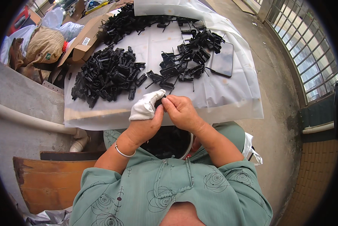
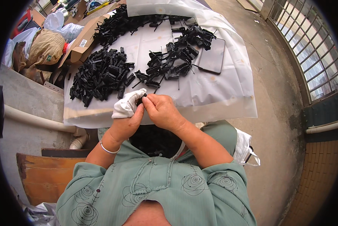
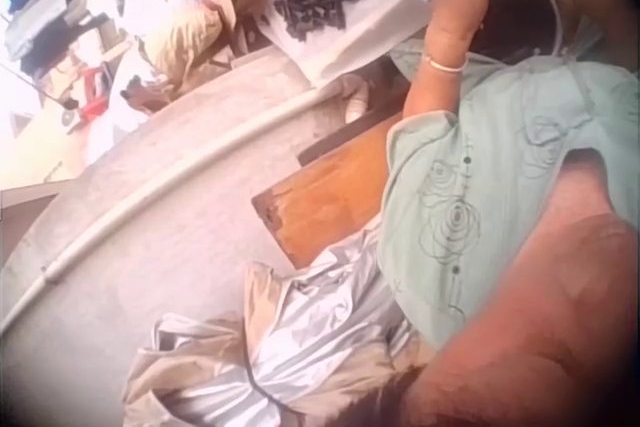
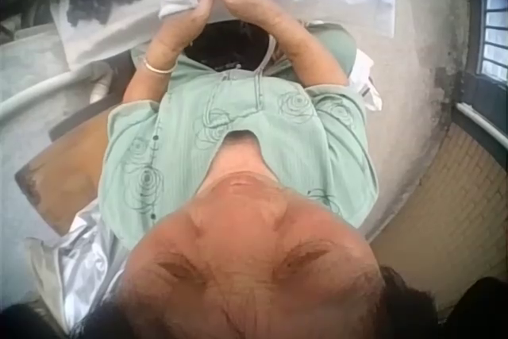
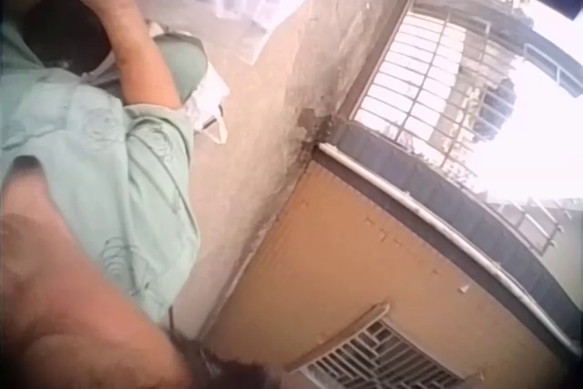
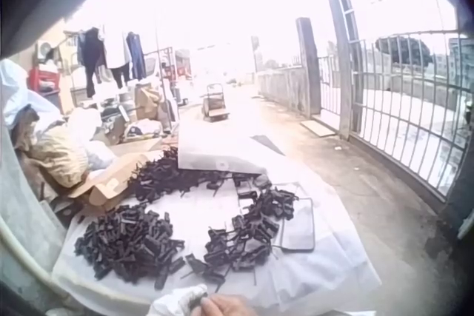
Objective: Cleaning and inspecting small black plastic components using a white cloth on a production table.
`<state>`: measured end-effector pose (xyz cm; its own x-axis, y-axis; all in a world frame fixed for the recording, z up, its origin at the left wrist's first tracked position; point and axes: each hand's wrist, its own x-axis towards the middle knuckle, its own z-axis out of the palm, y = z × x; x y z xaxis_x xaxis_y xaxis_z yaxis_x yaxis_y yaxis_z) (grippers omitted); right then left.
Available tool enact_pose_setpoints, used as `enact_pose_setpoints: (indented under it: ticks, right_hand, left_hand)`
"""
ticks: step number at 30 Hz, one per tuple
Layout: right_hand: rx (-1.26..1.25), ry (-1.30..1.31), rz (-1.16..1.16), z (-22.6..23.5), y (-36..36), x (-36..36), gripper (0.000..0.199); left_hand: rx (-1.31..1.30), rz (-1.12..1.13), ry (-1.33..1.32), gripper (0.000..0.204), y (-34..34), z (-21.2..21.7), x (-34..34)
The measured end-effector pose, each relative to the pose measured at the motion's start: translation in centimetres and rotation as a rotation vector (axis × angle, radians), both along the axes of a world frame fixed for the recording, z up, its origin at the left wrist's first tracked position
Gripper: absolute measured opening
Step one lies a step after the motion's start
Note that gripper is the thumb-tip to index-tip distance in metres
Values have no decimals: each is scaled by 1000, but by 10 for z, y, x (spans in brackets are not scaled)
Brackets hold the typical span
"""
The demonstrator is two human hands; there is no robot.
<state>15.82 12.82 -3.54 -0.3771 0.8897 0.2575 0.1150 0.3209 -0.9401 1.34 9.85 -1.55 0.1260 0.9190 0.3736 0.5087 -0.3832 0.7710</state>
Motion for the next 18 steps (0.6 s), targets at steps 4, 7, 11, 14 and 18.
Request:
enact_pose_setpoints:
  ticks: [4,7,11,14,18]
  right_hand:
    - [8,-23,-39,-6,-5,-9,24]
    - [-24,53,0,-9,-3,-10,25]
    - [-45,219,119,1,-5,-4,26]
    - [-52,122,91,-1,-5,-5,26]
    - [-157,119,56,-5,-2,-9,26]
  left_hand:
    - [35,4,91,31,-2,-2,-6]
    - [39,38,147,31,-4,0,-4]
    - [-212,-18,-441,31,-8,4,1]
    - [-112,-16,-236,31,-8,3,-3]
    - [82,18,127,33,-6,-1,-4]
